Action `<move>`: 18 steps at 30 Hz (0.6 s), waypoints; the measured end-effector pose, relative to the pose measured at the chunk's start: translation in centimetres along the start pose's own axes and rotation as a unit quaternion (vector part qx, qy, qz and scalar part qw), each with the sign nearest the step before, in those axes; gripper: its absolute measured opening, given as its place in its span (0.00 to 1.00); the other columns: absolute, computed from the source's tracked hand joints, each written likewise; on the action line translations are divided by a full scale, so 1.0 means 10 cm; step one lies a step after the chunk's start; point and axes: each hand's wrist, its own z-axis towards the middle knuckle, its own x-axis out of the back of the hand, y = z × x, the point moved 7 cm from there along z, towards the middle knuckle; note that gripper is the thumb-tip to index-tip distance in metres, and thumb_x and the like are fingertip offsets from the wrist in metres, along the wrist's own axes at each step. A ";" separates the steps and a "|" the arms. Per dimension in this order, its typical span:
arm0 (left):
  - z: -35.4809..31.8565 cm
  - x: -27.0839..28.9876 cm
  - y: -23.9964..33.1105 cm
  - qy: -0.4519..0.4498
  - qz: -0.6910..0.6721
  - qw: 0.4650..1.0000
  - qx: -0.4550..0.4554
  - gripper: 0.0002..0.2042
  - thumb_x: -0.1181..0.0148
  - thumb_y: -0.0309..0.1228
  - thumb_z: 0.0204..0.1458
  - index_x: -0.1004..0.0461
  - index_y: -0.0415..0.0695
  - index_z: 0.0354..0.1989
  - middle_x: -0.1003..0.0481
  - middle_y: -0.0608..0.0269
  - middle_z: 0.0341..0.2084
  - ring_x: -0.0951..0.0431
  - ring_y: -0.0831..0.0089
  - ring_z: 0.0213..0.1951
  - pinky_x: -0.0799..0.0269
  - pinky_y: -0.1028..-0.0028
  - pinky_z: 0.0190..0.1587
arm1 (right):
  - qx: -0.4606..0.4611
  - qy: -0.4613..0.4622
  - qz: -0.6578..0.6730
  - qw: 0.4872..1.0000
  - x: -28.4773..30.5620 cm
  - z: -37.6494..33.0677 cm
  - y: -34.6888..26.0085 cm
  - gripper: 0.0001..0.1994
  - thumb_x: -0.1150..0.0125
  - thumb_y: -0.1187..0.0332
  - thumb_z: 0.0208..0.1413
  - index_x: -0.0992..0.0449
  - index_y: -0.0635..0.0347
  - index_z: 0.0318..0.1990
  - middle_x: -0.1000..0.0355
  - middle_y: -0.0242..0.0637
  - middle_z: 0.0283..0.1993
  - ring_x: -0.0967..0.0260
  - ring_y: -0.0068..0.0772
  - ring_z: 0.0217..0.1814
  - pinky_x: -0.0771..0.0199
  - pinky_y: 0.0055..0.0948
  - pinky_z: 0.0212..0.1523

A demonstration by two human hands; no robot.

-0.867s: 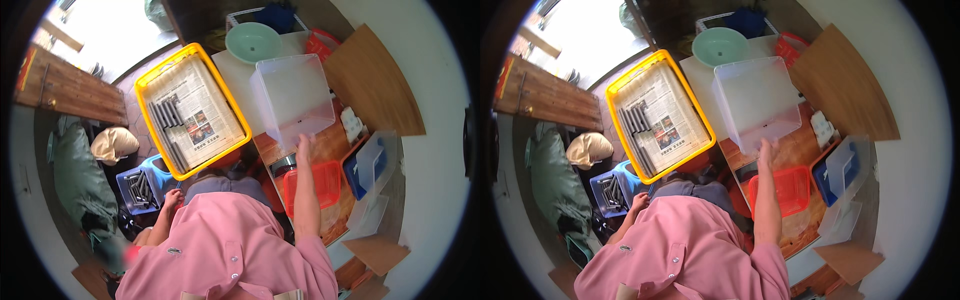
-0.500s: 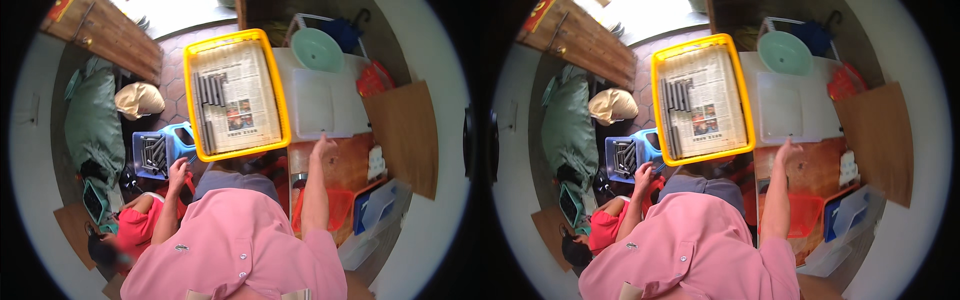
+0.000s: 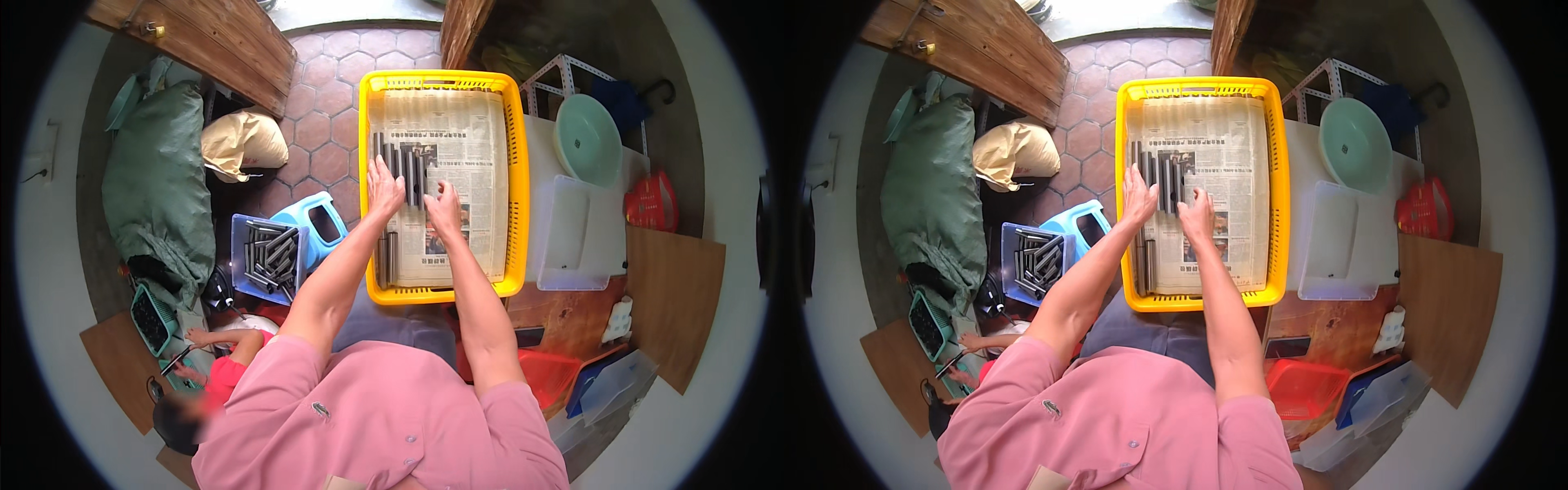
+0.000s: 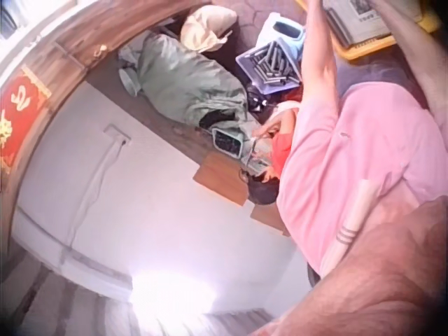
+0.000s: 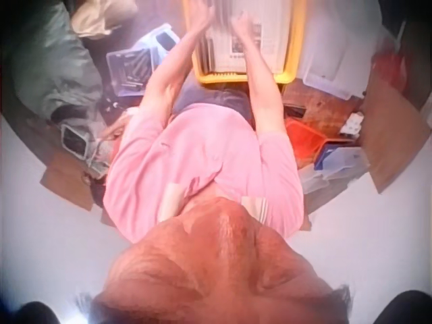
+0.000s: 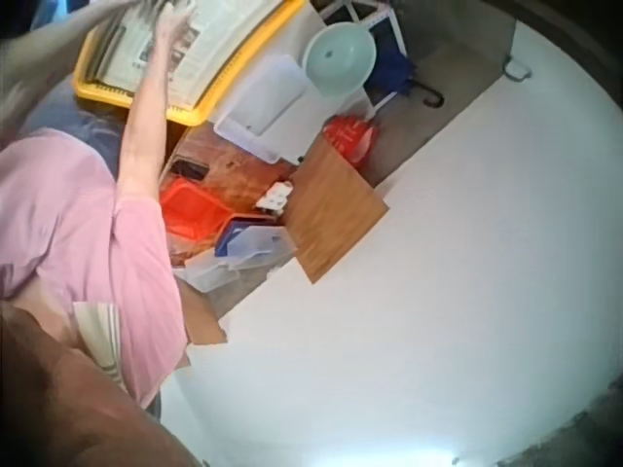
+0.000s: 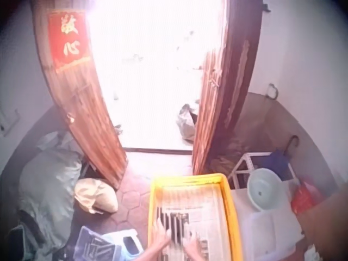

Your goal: The person transfers cylindrical metal rods from a yellow basket lined with newspaper into a clear plastic container. They handle the rods in small groups, placing them into the container and arranging them neatly.

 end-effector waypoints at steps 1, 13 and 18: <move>0.11 -0.05 -0.08 -0.018 -0.015 0.999 0.043 0.37 0.40 0.34 0.54 0.48 0.33 0.69 0.42 0.33 0.65 0.42 0.38 0.66 0.45 0.52 0.69 | -0.020 0.000 0.004 1.000 -0.14 0.09 -0.02 0.32 0.31 0.60 0.49 0.31 0.69 0.59 0.27 0.54 0.54 0.27 0.46 0.54 0.27 0.40 0.56; 0.34 -0.29 -0.20 -0.173 -0.060 0.978 0.105 0.26 0.39 0.39 0.55 0.32 0.35 0.58 0.26 0.37 0.48 0.26 0.42 0.54 0.32 0.53 0.58 | -0.165 -0.028 0.168 0.972 -0.36 0.36 0.15 0.23 0.29 0.71 0.44 0.28 0.71 0.48 0.22 0.45 0.39 0.23 0.37 0.39 0.23 0.33 0.44; 0.14 -0.50 -0.15 -0.275 -0.144 0.947 0.081 0.22 0.42 0.35 0.54 0.30 0.36 0.55 0.21 0.41 0.43 0.20 0.50 0.47 0.27 0.58 0.51 | -0.224 -0.105 0.363 0.898 -0.36 0.13 -0.06 0.18 0.32 0.72 0.47 0.26 0.69 0.46 0.23 0.42 0.37 0.22 0.35 0.35 0.17 0.36 0.35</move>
